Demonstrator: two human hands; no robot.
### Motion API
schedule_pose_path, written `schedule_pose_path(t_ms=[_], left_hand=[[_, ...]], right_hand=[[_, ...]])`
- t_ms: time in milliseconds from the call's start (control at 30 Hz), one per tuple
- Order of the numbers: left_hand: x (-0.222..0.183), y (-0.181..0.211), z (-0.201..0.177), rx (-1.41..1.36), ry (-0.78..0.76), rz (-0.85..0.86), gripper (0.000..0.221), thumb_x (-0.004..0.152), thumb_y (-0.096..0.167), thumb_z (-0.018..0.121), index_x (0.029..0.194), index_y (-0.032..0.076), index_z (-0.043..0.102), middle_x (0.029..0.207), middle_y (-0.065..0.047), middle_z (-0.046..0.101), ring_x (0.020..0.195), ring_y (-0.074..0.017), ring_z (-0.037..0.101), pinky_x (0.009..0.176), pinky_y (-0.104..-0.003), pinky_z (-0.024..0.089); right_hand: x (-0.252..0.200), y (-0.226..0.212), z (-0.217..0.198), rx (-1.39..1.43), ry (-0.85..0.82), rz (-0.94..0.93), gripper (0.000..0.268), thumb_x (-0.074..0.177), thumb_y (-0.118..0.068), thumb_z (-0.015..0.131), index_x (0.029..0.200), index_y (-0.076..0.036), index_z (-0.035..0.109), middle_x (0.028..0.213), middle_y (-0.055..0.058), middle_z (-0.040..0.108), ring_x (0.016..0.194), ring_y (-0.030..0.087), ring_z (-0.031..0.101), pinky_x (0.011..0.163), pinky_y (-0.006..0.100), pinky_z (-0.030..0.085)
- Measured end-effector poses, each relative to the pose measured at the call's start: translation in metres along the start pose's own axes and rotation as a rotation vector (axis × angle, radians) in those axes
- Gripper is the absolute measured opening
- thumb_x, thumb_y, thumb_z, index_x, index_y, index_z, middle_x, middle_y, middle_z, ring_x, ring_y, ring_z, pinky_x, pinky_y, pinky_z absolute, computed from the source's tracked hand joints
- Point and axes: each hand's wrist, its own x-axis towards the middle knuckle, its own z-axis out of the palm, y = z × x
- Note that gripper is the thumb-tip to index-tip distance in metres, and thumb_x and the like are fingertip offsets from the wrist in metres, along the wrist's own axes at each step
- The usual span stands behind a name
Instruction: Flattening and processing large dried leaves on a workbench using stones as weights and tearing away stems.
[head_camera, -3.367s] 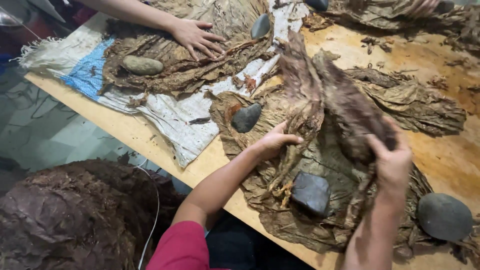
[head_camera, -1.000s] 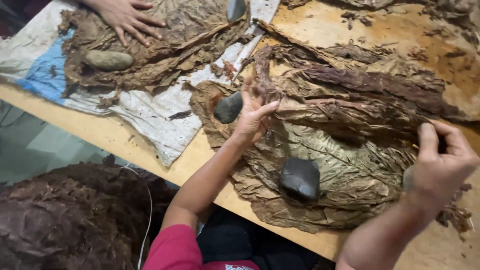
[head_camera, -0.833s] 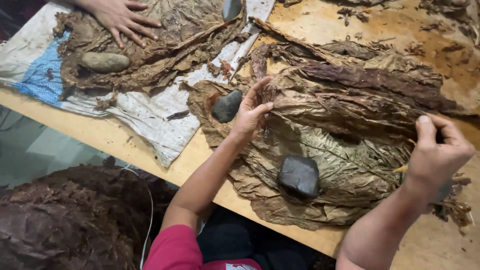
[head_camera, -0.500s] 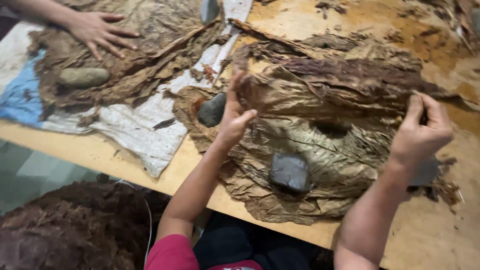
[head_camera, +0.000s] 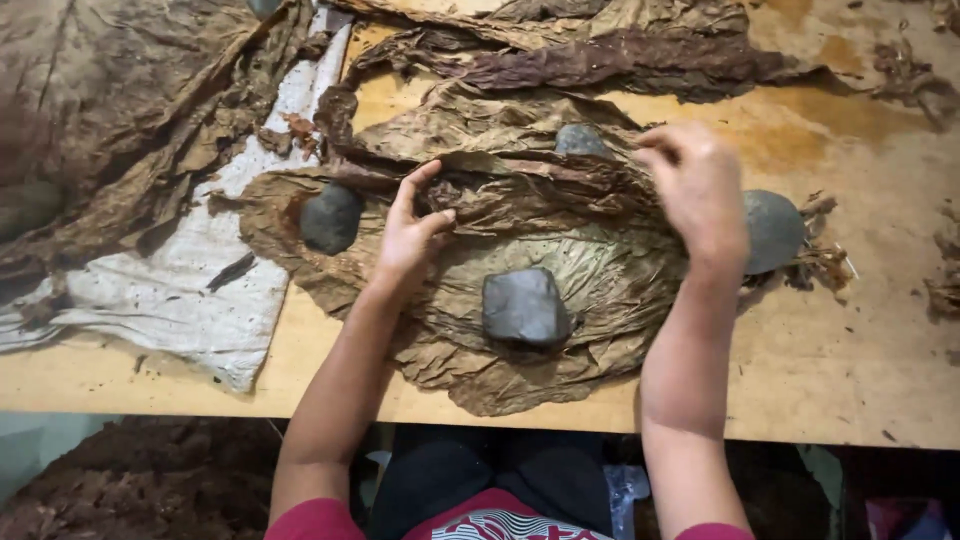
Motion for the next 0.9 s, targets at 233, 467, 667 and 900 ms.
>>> schedule_pose_path(t_ms=[233, 467, 667, 900], left_hand=[[-0.015, 0.025, 0.015, -0.065, -0.104, 0.058, 0.086, 0.087, -0.013, 0.077, 0.16, 0.016, 0.044, 0.159, -0.017, 0.044, 0.123, -0.0323, 0.068, 0.096, -0.044, 0.066], [-0.036, 0.082, 0.024, -0.081, -0.297, 0.217, 0.097, 0.089, -0.014, 0.075, 0.169, 0.016, 0.029, 0.174, -0.015, 0.025, 0.149, -0.03, 0.047, 0.115, -0.042, 0.054], [-0.028, 0.079, 0.008, -0.056, -0.32, 0.246, 0.098, 0.08, -0.021, 0.061, 0.168, 0.01, 0.031, 0.173, -0.017, 0.03, 0.152, -0.0317, 0.045, 0.118, -0.042, 0.05], [-0.032, 0.118, 0.009, 0.132, -0.186, 0.092, 0.092, 0.078, -0.018, 0.041, 0.162, 0.019, 0.037, 0.178, -0.011, 0.027, 0.111, -0.0087, 0.044, 0.068, -0.015, 0.049]], right_hand=[[0.009, -0.04, 0.04, -0.155, -0.306, -0.164, 0.048, 0.071, -0.037, 0.096, 0.106, -0.015, 0.071, 0.102, 0.012, 0.058, 0.099, 0.042, 0.065, 0.079, 0.056, 0.055], [0.008, -0.013, 0.049, 0.032, -0.186, -0.245, 0.02, 0.086, -0.007, 0.08, 0.104, -0.007, 0.071, 0.099, 0.017, 0.057, 0.098, 0.045, 0.063, 0.085, 0.055, 0.052], [0.015, -0.01, 0.016, 0.555, -0.05, 0.338, 0.007, 0.108, -0.024, 0.072, 0.107, -0.023, 0.078, 0.089, 0.001, 0.077, 0.084, 0.008, 0.072, 0.085, 0.028, 0.059], [0.019, 0.057, 0.027, 0.609, 0.408, 0.512, 0.015, 0.107, -0.029, 0.071, 0.105, -0.015, 0.074, 0.097, -0.005, 0.073, 0.094, 0.007, 0.064, 0.087, 0.025, 0.053]])
